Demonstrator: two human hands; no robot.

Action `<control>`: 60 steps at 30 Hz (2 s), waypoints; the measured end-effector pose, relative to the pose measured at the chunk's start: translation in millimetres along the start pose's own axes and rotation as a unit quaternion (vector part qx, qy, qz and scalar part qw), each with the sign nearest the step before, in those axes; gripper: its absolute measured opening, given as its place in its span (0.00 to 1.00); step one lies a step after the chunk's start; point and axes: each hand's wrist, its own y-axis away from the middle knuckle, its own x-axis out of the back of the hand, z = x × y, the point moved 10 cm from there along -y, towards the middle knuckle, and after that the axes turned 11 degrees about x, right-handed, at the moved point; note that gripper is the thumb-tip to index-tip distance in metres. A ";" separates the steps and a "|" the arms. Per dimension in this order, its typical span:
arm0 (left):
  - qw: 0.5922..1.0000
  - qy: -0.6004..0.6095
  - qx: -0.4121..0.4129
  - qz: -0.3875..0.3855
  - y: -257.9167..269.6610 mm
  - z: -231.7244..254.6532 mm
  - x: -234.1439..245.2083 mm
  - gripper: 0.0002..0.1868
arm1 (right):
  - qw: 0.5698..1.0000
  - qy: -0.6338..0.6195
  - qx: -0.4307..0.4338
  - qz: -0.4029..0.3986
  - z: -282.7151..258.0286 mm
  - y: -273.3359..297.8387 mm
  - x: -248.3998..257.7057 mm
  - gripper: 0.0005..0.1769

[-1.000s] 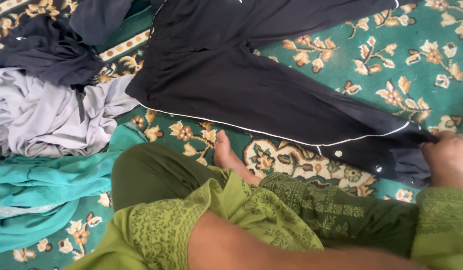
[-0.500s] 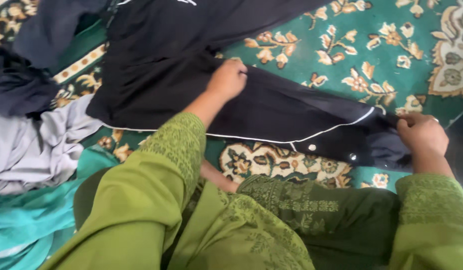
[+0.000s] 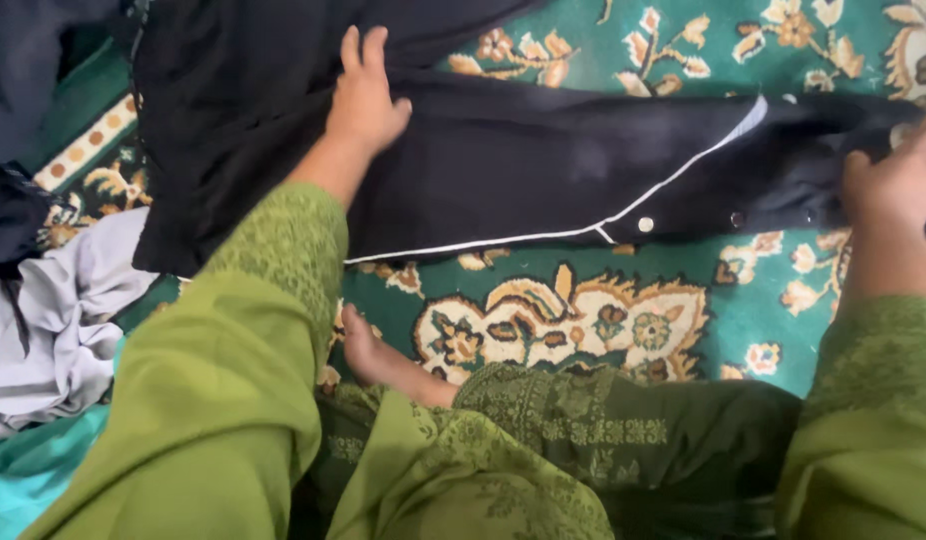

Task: The person sits on a patterned carpet and folds several garments, including a black track pant and a dark t-shirt, then places them into an open suitcase. The person handles the clothes one at a time, smoothing and folding them neatly before packing.

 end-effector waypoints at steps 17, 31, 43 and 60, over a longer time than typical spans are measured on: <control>0.933 -0.191 -0.274 -0.136 157.4 -73.5 81.8 0.29 | 0.985 0.092 -0.129 -0.075 162.9 93.7 -42.9 0.20; 0.902 -0.296 -0.092 -0.301 149.5 -212.8 59.9 0.18 | 0.962 0.193 -0.148 -0.123 160.0 72.3 -31.9 0.17; 0.926 -0.177 0.067 -0.327 139.5 -220.9 54.3 0.27 | 0.914 0.308 -0.135 -0.225 154.3 49.7 -53.9 0.34; 0.933 -0.182 0.022 -0.309 122.6 -241.5 37.5 0.18 | 0.926 0.237 -0.177 -0.234 154.8 67.5 -48.2 0.23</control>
